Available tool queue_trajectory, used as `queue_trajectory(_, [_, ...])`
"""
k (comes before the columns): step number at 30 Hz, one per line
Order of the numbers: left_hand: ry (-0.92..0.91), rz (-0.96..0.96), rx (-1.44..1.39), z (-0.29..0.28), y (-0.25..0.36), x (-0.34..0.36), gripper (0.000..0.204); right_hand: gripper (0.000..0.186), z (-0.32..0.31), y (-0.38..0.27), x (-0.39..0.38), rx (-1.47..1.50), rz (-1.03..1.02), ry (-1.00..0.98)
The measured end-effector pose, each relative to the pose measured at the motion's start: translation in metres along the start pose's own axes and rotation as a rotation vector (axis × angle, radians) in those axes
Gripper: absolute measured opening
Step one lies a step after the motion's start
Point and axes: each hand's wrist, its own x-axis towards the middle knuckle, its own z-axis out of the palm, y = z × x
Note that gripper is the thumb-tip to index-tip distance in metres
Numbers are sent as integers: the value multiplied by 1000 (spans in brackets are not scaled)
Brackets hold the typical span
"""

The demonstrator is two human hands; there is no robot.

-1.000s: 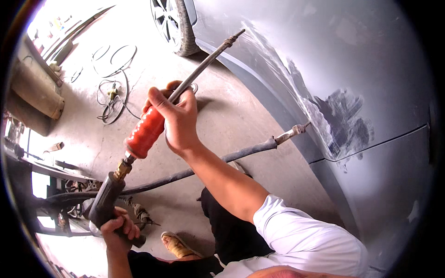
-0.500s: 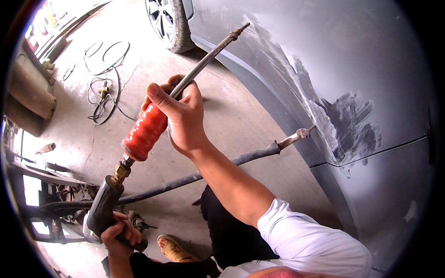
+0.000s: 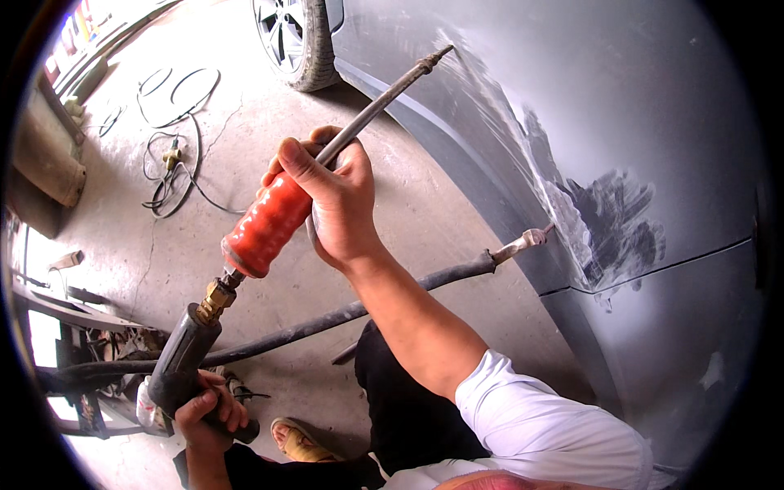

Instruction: The person uses a spot welder and a slide hammer to pull out dents on a car door, attaching the welding tip to the metal and using the sliding weight to pull the panel outward.

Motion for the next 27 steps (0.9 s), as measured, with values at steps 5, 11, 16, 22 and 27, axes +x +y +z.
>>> queue_trajectory(5, [-14,9,-24,-2,4,-2,33,46,-5,12,-1,25,-23,5])
queue_trajectory(11, [71,-7,-6,-12,-5,-3,50,41,-4,9,6,14,8,-30])
queue_trajectory(16, [35,59,106,-12,-12,-3,56,34,6,-24,22,61,52,209])
queue_trajectory(22, [-24,65,71,-9,-11,2,52,24,12,12,-12,36,73,149])
queue_trajectory(27, [-19,55,120,-4,-8,1,48,26,-2,-2,7,-9,129,41])
